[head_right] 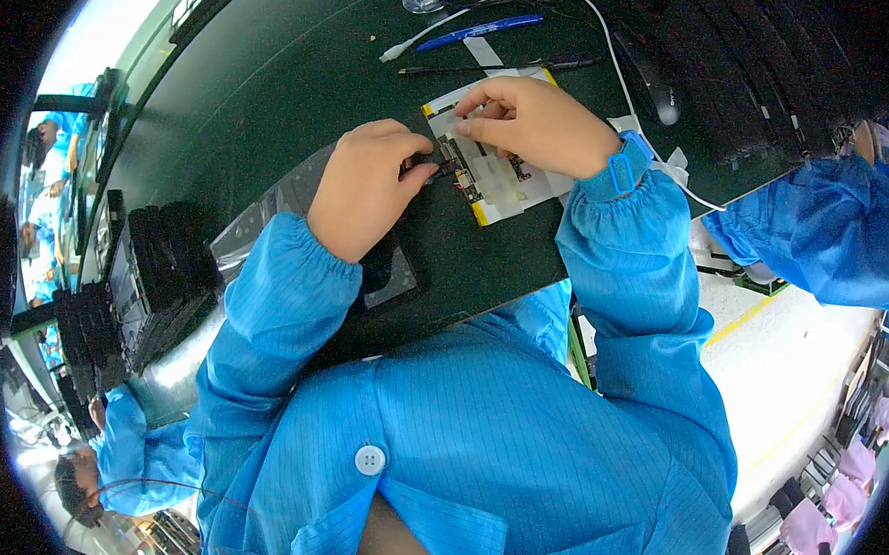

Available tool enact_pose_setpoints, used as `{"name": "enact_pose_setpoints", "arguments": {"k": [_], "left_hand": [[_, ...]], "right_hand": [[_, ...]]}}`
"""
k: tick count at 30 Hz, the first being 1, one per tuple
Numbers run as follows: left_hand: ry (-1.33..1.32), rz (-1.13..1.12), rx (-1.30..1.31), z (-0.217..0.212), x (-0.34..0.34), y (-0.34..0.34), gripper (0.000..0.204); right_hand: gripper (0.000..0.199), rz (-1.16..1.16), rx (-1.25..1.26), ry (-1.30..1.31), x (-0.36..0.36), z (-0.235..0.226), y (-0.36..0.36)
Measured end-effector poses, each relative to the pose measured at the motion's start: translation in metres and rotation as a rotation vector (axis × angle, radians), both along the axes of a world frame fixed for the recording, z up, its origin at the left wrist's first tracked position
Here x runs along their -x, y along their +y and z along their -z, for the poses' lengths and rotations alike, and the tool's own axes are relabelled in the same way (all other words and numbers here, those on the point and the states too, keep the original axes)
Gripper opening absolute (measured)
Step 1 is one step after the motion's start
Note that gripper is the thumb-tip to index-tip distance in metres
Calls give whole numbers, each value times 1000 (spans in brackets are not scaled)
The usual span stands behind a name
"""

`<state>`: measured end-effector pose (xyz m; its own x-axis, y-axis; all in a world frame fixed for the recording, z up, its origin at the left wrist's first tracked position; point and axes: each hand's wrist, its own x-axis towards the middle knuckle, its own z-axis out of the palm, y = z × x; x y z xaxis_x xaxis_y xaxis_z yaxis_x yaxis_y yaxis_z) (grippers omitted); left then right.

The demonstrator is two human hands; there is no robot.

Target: Testing the screen and digitizer of tablet devices on an assembly line.

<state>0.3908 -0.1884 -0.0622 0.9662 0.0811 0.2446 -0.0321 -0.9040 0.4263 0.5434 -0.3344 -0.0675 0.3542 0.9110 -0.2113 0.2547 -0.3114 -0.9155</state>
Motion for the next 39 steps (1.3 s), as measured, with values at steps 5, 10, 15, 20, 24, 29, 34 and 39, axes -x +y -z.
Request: {"name": "enact_pose_setpoints", "arguments": {"k": [5, 10, 15, 20, 24, 29, 34, 39], "left_hand": [[1, -9, 8, 0, 0, -2, 14], [-27, 2, 2, 4, -1, 0, 14], [-23, -6, 22, 3, -2, -1, 12], [-42, -8, -15, 6, -2, 0, 12], [-59, 0, -8, 6, 0, 0, 13], [-31, -3, 0, 6, 0, 0, 12], [-41, -10, -37, 7, 0, 0, 12], [-40, -13, -42, 6, 2, 0, 11]], "right_hand": [[30, -7, -1, -8, -1, 0, 0], [29, 15, 12, 19, 1, -2, 2], [26, 88, -113, -93, 9, 7, 9], [24, 126, -37, -227, 14, 2, 13], [24, 121, -31, -232, 17, 3, 13], [26, 109, -25, -232, 16, 3, 16], [27, 83, 13, -197, 11, 3, 18], [25, 64, 49, -232, 14, -5, 22]]}}
